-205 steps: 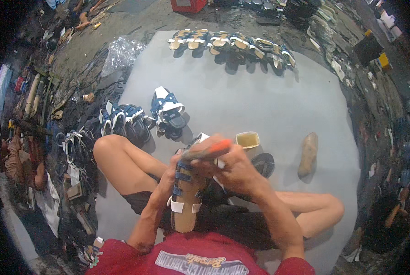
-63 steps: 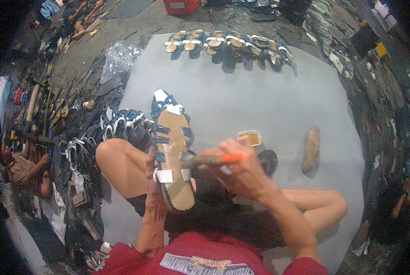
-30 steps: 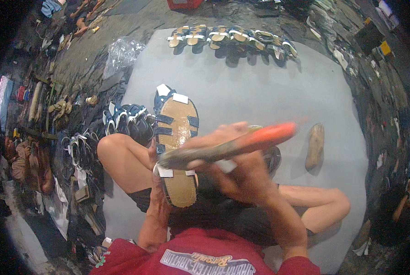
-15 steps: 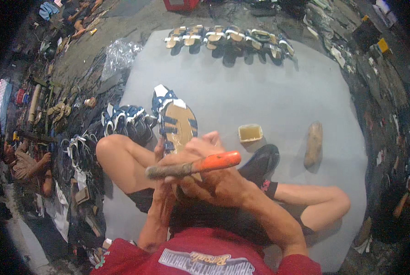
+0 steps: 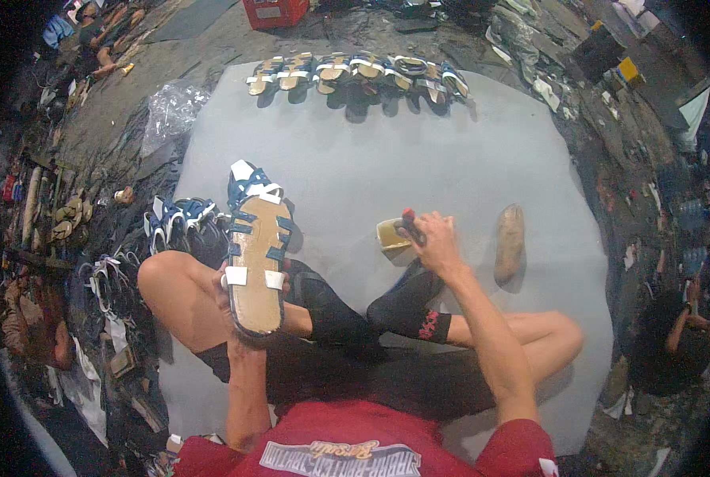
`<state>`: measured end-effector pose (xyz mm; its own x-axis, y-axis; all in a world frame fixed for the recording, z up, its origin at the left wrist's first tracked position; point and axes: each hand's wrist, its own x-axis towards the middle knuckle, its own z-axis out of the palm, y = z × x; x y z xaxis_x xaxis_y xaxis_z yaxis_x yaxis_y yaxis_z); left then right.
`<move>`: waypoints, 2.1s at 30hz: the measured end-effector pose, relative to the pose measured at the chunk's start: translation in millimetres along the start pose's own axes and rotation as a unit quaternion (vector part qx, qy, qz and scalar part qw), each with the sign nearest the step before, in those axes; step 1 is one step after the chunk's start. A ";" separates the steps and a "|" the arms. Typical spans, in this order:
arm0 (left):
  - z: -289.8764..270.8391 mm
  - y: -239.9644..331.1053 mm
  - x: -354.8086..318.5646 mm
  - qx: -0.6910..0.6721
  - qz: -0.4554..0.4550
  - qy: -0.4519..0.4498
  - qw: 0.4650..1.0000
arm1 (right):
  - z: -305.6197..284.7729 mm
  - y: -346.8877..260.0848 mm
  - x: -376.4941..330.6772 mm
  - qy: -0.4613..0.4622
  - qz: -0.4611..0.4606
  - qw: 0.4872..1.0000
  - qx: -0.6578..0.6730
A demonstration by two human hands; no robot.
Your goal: The person sits on the floor and applies glue to the soles of sandals using a brush. They handle each sandal one at a time, dip the brush into a container of glue, and spread it across the sole before placing the sandal down.
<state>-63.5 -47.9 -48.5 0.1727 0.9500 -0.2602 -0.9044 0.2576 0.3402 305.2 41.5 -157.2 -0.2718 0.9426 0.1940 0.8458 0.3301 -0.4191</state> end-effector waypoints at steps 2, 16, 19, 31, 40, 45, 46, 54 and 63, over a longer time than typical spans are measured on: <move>-6.3 -4.6 -3.4 0.014 0.006 0.014 1.000 | 18.5 1.3 2.2 -0.008 -0.002 1.000 -0.011; 14.4 -18.0 2.4 -0.061 0.035 0.083 0.994 | 31.6 26.6 -29.4 -0.050 0.214 0.976 0.008; 9.0 -18.5 1.1 -0.017 0.024 0.086 0.996 | -9.8 -29.3 -7.6 -0.076 0.330 0.831 0.441; 39.9 -37.6 -4.7 0.132 0.025 0.089 0.987 | -130.2 -209.7 29.3 0.015 -0.183 0.939 0.289; 42.3 -20.2 -9.3 0.142 0.056 0.089 0.984 | -150.6 -182.0 27.8 0.027 -0.110 0.937 0.331; 50.1 -19.5 -8.3 0.057 0.063 0.038 0.996 | -128.6 -198.0 25.6 -0.002 -0.141 0.934 0.328; 39.2 -17.9 -9.6 0.130 0.081 0.034 0.988 | -135.2 -187.9 24.6 -0.029 -0.134 0.934 0.330; 31.6 -23.9 -6.0 0.096 0.077 0.027 0.992 | -127.4 -216.5 44.6 -0.058 0.052 0.869 0.489; 66.5 -2.7 -1.9 0.204 0.135 0.134 0.960 | -130.0 -195.5 22.8 -0.053 0.097 0.821 0.560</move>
<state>-35.5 -38.7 11.1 -0.2035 0.9264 -0.3168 -0.6641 0.1071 0.7399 193.4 -8.1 44.4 -0.2712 0.9622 -0.0260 -0.0586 -0.0435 -0.9973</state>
